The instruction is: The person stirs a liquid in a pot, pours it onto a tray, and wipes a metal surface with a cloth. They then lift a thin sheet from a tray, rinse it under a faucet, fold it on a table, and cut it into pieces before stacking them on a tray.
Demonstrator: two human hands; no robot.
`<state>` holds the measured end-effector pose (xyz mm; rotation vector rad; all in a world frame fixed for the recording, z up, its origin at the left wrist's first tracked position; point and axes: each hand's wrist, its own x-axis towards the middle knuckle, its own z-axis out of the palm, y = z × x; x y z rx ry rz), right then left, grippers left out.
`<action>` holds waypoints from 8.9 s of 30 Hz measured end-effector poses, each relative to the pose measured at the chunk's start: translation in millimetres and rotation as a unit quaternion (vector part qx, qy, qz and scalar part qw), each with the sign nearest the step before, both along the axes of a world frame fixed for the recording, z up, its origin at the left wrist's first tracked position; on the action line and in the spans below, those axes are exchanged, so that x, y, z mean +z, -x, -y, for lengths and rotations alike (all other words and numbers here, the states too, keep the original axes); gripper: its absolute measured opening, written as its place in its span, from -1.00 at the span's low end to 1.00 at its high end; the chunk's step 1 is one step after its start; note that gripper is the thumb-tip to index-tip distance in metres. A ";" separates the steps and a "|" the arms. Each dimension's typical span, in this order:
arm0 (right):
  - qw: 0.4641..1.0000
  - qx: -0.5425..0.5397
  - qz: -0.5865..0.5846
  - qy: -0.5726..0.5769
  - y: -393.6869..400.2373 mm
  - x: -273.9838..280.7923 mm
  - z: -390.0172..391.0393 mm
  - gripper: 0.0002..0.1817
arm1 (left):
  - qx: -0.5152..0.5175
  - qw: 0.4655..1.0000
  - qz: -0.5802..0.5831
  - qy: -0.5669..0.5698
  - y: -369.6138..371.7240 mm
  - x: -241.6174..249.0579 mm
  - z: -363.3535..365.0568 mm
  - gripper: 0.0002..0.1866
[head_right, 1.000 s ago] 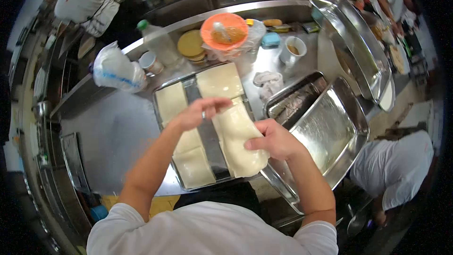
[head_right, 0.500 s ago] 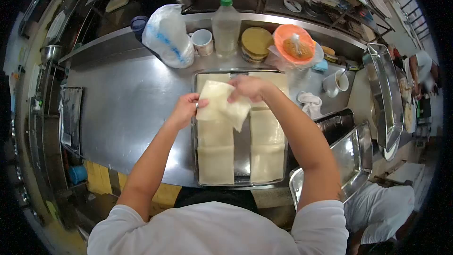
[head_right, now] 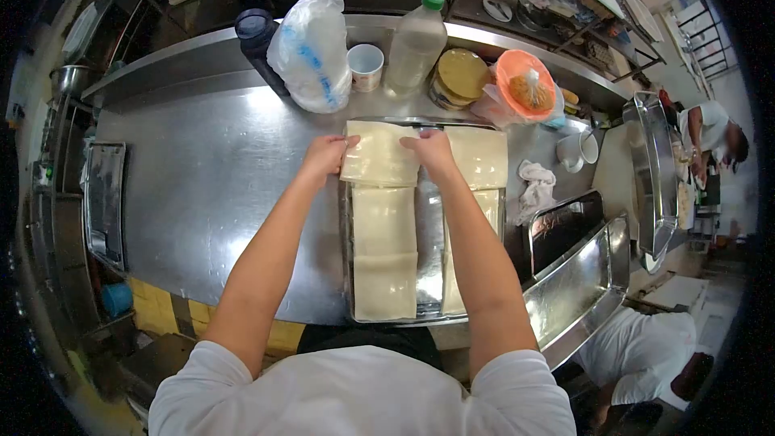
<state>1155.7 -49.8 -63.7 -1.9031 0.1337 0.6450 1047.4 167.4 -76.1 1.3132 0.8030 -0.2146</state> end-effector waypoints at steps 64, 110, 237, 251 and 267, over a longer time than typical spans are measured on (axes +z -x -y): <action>0.969 -0.067 0.084 0.224 -75.4 -19.5 194.8 -0.48 | -0.072 0.990 0.053 -0.106 -80.1 -32.2 209.1 -0.76; 0.998 -0.026 0.058 -0.014 -67.4 0.3 194.2 -0.61 | -0.018 0.989 0.064 -0.131 -62.6 -39.9 219.9 -0.67; 0.183 0.946 0.179 -0.199 1121.5 92.5 -820.3 -0.48 | 0.822 0.371 -0.281 -0.330 1233.8 31.3 -292.6 -0.75; 0.110 0.969 0.151 -0.164 1331.6 91.2 -888.8 -0.55 | 0.605 0.558 -0.556 -0.120 1494.7 14.4 -313.7 -0.55; -0.056 0.972 -0.222 0.049 1673.6 100.1 -821.3 -0.61 | 0.969 0.008 -0.002 -0.246 1679.9 107.7 -378.0 -0.71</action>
